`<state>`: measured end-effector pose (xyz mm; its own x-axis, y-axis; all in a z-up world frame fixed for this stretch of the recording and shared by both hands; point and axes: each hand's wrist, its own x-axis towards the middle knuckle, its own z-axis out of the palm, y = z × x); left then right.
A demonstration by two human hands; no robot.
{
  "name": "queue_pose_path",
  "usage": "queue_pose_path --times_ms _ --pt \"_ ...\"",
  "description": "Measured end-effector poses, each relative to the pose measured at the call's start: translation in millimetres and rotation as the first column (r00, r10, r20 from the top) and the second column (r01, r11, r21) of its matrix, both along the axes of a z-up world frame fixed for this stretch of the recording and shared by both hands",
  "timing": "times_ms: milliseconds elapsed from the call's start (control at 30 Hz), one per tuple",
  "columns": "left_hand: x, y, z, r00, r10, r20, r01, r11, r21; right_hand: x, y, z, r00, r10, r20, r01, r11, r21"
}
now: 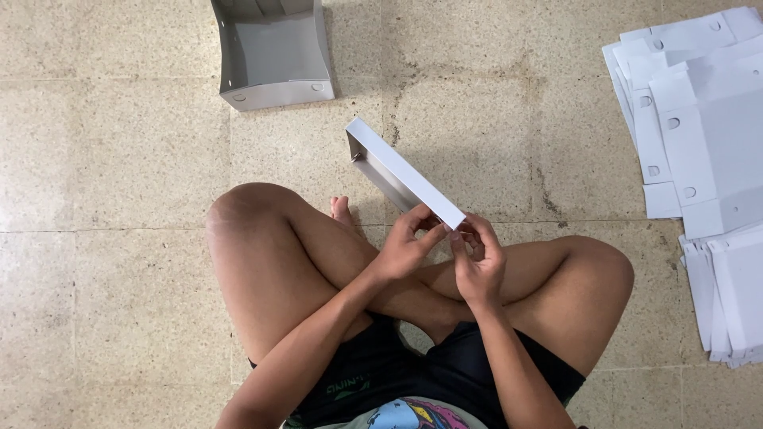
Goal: Assembling a cardboard box from a flat sheet by folding and tucking flaps.
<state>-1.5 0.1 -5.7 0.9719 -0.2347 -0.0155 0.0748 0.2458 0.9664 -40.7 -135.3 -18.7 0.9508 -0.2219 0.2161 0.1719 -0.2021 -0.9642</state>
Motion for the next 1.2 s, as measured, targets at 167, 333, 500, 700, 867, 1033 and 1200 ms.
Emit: queue_pose_path --times_ms 167,333,500,700,867,1033,1200 --pt "0.0 -0.4 -0.3 1.000 0.007 0.010 -0.007 1.000 0.008 -1.0 -0.1 -0.1 1.000 -0.013 0.007 0.013 1.000 -0.007" --pt "0.7 -0.3 -0.5 1.000 0.003 0.014 -0.003 1.000 0.015 -0.3 -0.3 0.5 1.000 -0.011 0.001 0.011 1.000 0.001" --pt "0.8 -1.2 -6.5 1.000 0.006 0.022 -0.007 1.000 0.017 -0.1 0.3 2.5 1.000 -0.012 -0.004 0.012 1.000 -0.008" --pt "0.8 -0.5 -2.6 1.000 0.004 0.029 -0.004 1.000 0.016 -0.4 0.5 3.9 1.000 -0.015 -0.013 0.015 1.000 -0.020" --pt "1.2 0.5 -0.5 0.999 0.003 0.038 -0.004 1.000 0.016 0.8 1.1 6.9 1.000 -0.018 -0.016 0.017 1.000 -0.020" --pt "1.0 -0.5 -4.6 0.999 0.009 0.042 -0.011 0.999 0.031 0.7 1.0 4.9 1.000 -0.008 -0.005 0.008 1.000 -0.016" --pt "0.0 -1.5 0.7 0.999 0.010 0.037 -0.012 0.998 0.057 -0.3 1.1 10.5 1.000 -0.007 -0.027 0.007 1.000 -0.021"
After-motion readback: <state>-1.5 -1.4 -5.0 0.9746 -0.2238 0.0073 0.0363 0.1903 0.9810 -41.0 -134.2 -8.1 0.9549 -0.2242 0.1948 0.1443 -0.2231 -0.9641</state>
